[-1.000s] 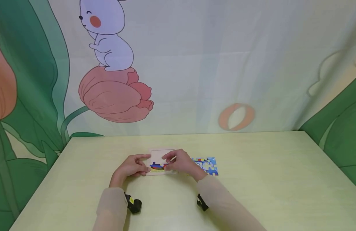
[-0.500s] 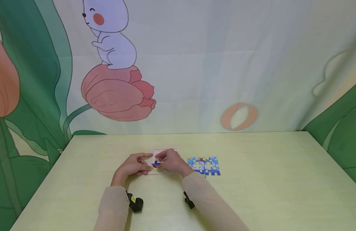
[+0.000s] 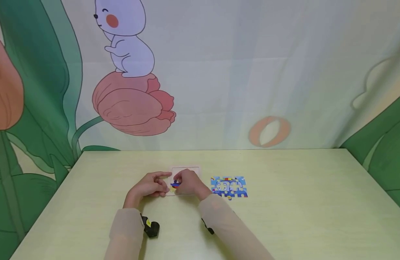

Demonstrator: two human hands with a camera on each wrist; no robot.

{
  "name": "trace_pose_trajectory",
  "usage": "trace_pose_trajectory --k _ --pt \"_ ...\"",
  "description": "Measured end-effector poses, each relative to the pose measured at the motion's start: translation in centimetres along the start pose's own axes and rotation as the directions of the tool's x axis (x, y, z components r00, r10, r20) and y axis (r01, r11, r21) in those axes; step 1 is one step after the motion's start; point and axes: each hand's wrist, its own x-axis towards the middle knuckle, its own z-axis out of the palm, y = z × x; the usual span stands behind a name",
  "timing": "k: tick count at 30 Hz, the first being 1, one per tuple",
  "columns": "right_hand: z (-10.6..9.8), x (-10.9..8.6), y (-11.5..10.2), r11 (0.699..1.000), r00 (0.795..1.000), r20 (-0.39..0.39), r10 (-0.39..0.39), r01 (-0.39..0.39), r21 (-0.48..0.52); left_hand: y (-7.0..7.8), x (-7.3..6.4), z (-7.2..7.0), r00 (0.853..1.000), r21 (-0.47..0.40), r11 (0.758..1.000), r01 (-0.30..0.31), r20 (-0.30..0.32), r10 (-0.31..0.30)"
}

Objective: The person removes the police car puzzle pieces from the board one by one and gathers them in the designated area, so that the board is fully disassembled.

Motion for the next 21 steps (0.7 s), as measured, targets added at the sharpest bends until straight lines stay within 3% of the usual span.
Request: trace_pose_trajectory --k 21 --pt "0.02 0.13 -0.13 1.0 1.0 0.011 0.023 -0.022 -0.012 -0.05 0.28 0.04 0.999 -0.009 0.999 0.032 -0.005 -0.032"
